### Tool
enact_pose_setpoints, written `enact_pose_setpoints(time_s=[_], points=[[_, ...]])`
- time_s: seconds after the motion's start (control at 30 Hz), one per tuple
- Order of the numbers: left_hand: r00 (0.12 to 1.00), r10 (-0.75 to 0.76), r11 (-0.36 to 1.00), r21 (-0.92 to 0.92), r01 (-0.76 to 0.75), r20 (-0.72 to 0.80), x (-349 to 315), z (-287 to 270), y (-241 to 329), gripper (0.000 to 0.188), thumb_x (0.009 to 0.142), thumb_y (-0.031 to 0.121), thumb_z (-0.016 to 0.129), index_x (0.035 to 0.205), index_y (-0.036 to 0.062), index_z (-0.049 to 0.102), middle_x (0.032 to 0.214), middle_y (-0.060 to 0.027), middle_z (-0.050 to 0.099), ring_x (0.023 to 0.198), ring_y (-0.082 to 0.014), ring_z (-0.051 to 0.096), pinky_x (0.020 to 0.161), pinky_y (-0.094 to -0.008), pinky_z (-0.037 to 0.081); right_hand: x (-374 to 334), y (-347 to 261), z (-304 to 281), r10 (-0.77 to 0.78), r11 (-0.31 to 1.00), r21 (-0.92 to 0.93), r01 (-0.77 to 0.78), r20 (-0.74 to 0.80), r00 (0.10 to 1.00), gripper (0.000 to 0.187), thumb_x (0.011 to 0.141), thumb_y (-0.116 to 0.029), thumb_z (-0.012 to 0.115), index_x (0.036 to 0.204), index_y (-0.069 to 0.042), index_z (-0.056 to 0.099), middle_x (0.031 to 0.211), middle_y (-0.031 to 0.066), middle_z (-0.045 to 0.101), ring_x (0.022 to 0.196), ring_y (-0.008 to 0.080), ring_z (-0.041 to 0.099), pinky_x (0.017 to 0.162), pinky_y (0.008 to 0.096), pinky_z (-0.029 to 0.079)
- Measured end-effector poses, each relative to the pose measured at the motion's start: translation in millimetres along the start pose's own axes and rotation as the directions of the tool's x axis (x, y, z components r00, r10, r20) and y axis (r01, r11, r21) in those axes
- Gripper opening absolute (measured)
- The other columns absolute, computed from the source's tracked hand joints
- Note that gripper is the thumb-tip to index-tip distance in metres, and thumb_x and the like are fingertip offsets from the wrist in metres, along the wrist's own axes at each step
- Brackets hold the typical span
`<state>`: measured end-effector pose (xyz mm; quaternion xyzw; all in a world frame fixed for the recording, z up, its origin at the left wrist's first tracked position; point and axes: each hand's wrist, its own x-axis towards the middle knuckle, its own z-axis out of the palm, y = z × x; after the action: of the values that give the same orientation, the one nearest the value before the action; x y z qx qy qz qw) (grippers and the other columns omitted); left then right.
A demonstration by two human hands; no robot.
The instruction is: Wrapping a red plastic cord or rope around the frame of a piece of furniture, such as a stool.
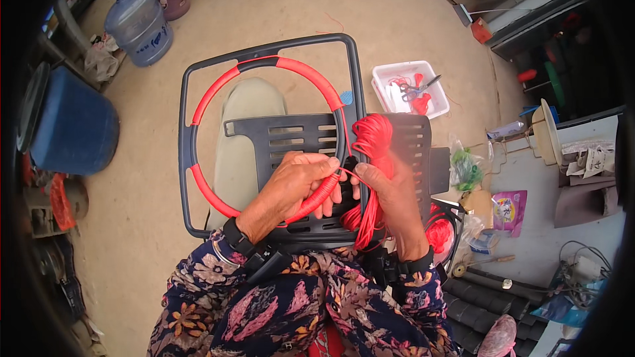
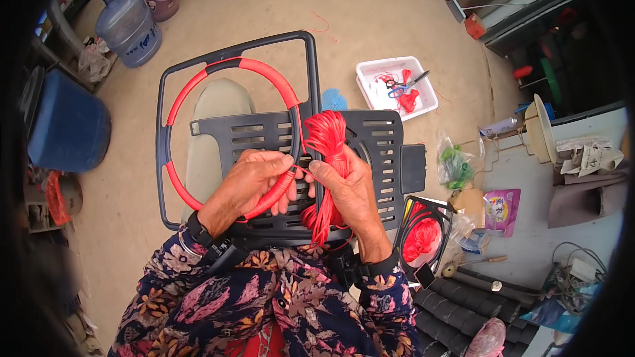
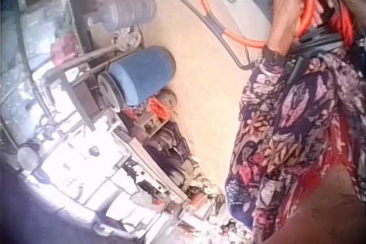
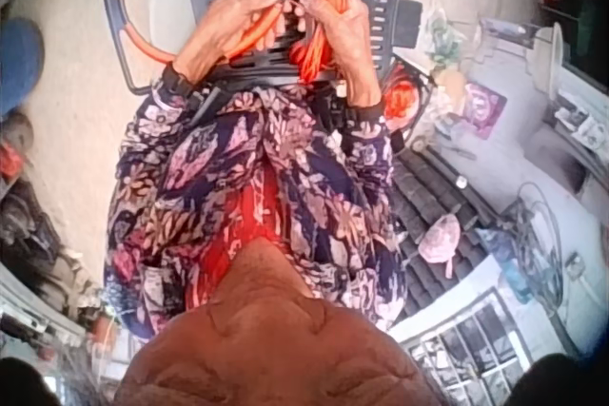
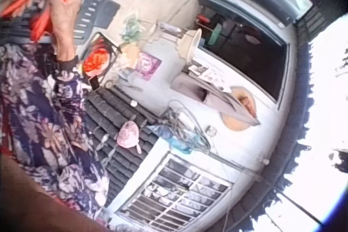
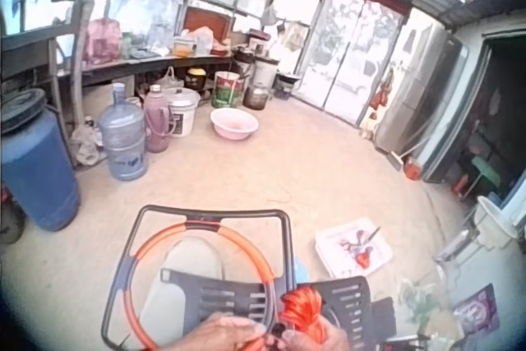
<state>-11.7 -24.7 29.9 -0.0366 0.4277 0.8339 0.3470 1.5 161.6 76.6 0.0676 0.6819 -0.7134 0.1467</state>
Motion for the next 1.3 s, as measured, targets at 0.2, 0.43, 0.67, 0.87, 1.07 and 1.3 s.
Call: enact_pose_setpoints(time_s=[0.2, 0.43, 0.67, 0.87, 1.07, 1.3], points=[[0.999, -0.048, 0.998, -0.028, 0.048, -0.004, 0, 0, -1, 0.034, 0.098, 0.023, 0.052, 0.092, -0.0094, 0.060, 0.068, -0.0179, 0.063, 0.046, -0.0229, 0.061, 0.037, -0.0304, 0.049, 0, 10, 0, -0.010, 0.998, 0.067, 0.011, -0.016, 1.000, 0.022, 0.090, -0.009, 0.064, 0.110, 0.000, 0.059, 0.085, 0.0056, 0.065, 0.068, 0.0100, 0.059, 0.060, 0.0251, 0.051], [0.995, -0.095, 0.988, 0.117, 0.097, -0.024, -3, -2, 2, 0.031, 0.097, 0.022, 0.054, 0.093, -0.0083, 0.061, 0.068, -0.0193, 0.063, 0.048, -0.0256, 0.063, 0.040, -0.0318, 0.052, -1, 17, -2, -0.027, 0.995, 0.091, 0.028, -0.011, 1.000, 0.022, 0.091, -0.008, 0.061, 0.110, 0.001, 0.057, 0.081, 0.0048, 0.062, 0.068, 0.0096, 0.057, 0.059, 0.0253, 0.049], [0.988, -0.148, 0.984, 0.092, 0.151, -0.040, -4, 3, -3, 0.031, 0.099, 0.024, 0.052, 0.089, -0.0042, 0.060, 0.061, -0.0114, 0.059, 0.042, -0.0178, 0.055, 0.036, -0.0278, 0.042, 7, 29, -7, -0.070, 0.988, 0.140, 0.071, -0.009, 0.997, 0.023, 0.091, -0.008, 0.060, 0.112, 0.002, 0.056, 0.081, 0.0047, 0.062, 0.066, 0.0102, 0.057, 0.058, 0.0253, 0.048], [0.993, -0.090, 0.988, 0.120, 0.100, -0.083, -5, 8, -7, 0.028, 0.099, 0.023, 0.053, 0.087, -0.0021, 0.059, 0.057, -0.0091, 0.056, 0.038, -0.0148, 0.049, 0.035, -0.0267, 0.036, 1, 22, -16, -0.028, 0.999, 0.038, 0.028, -0.006, 1.000, 0.026, 0.091, -0.014, 0.065, 0.112, 0.000, 0.059, 0.086, 0.0047, 0.064, 0.077, 0.0098, 0.060, 0.067, 0.0262, 0.050], [0.992, -0.097, 0.989, 0.102, 0.105, -0.077, -4, 6, -8, 0.025, 0.098, 0.022, 0.055, 0.086, -0.0008, 0.058, 0.055, -0.0086, 0.055, 0.037, -0.0153, 0.048, 0.035, -0.0268, 0.035, -45, 16, -32, -0.002, 0.922, -0.387, -0.008, -0.025, 1.000, 0.034, 0.083, -0.018, 0.074, 0.112, -0.003, 0.063, 0.091, -0.0003, 0.065, 0.081, 0.0050, 0.055, 0.074, 0.0240, 0.046], [0.992, -0.126, 0.990, 0.071, 0.124, 0.030, -4, 1, -8, 0.029, 0.100, 0.025, 0.051, 0.096, -0.0028, 0.060, 0.057, -0.0084, 0.055, 0.038, -0.0146, 0.048, 0.036, -0.0276, 0.036, -62, 14, -39, 0.036, 0.991, -0.117, -0.059, -0.192, 0.981, 0.013, 0.082, -0.006, 0.065, 0.095, -0.003, 0.063, 0.072, -0.0055, 0.058, 0.061, 0.0022, 0.048, 0.056, 0.0201, 0.039]])
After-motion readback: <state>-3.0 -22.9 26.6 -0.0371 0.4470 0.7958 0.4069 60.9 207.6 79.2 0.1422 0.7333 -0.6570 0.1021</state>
